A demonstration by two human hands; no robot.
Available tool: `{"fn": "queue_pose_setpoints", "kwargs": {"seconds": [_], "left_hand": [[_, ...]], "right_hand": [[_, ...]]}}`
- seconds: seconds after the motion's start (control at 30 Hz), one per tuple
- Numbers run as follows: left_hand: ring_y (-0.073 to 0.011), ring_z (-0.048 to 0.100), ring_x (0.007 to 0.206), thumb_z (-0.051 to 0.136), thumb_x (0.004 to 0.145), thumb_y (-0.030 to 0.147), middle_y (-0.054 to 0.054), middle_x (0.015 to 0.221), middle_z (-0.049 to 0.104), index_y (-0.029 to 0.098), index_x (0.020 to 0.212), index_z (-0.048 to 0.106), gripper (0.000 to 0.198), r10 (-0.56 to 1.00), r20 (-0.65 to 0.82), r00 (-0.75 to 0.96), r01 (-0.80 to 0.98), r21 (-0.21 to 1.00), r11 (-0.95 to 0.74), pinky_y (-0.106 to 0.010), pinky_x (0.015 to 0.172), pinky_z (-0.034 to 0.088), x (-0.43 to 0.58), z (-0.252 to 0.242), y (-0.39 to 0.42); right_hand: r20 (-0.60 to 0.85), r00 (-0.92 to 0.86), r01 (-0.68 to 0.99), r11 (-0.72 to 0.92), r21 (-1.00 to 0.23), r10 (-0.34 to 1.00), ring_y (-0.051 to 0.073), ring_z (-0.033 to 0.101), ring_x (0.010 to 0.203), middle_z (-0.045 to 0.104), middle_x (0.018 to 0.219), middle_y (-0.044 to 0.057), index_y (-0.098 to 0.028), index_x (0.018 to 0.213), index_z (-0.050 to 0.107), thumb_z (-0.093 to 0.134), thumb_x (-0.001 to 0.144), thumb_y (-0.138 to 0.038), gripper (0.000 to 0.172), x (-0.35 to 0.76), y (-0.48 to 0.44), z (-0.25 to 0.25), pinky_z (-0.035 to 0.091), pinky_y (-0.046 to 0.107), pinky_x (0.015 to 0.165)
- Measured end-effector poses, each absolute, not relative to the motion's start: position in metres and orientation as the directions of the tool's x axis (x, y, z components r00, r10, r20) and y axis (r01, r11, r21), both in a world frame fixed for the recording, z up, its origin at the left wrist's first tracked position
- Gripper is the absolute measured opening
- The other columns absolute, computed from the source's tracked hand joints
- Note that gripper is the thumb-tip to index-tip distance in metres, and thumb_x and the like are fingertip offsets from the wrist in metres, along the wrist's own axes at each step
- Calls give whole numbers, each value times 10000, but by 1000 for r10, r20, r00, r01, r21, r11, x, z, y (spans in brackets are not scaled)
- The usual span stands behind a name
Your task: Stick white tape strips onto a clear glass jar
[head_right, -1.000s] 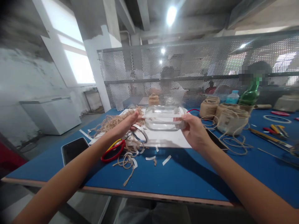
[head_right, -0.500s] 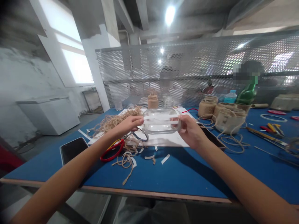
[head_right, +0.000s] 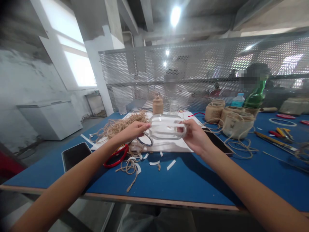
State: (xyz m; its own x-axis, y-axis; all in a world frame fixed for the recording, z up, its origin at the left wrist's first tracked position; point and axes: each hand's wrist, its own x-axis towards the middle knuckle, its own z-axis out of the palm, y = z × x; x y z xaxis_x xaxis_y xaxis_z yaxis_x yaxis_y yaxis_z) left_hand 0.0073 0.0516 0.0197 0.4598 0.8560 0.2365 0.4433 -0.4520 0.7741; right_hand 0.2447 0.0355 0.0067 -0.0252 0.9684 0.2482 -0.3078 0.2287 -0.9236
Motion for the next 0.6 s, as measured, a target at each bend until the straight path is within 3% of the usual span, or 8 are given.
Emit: {"fn": "queue_pose_setpoints", "kwargs": {"seconds": [0.13,0.2,0.27,0.4,0.6], "left_hand": [[-92,396,525,361,843,473,3,563,462,142,789,650,442,832,350,430,535,644,-547,-205,502,298,6,25,49],[-92,412,545,432,824,422,-3,582,502,142,745,644,360,771,386,506,541,555,-632,-203,520,301,7,29,44],[-90,428,556,490,800,379,-5,620,535,148,761,616,266,743,434,510,503,550,-666,-203,542,317,10,31,37],[-75,362,471,540,776,373,50,506,430,166,830,563,215,752,494,437,532,533,-659,-204,510,289,17,28,32],[-55,384,475,496,806,300,38,578,459,163,819,528,141,744,488,456,417,622,-663,-185,486,292,21,23,35]], "right_hand": [[-14,-52,-572,-42,-819,999,77,438,462,500,532,-26,-199,614,510,493,661,-172,57,246,38,9,403,195,433],[-17,-41,-591,-38,-806,999,79,441,462,509,541,-27,-200,651,518,483,670,-160,57,247,39,10,393,194,421],[-5,-35,-587,-24,-810,999,84,447,461,518,545,-28,-201,683,526,477,672,-159,65,247,39,10,396,203,427],[-12,-26,-571,-25,-821,1000,87,456,454,518,543,-30,-199,705,530,464,668,-157,87,247,39,11,414,214,447],[-11,-32,-550,-26,-835,999,81,457,459,522,553,-25,-190,686,518,472,667,-167,55,248,41,9,414,209,448]]}}
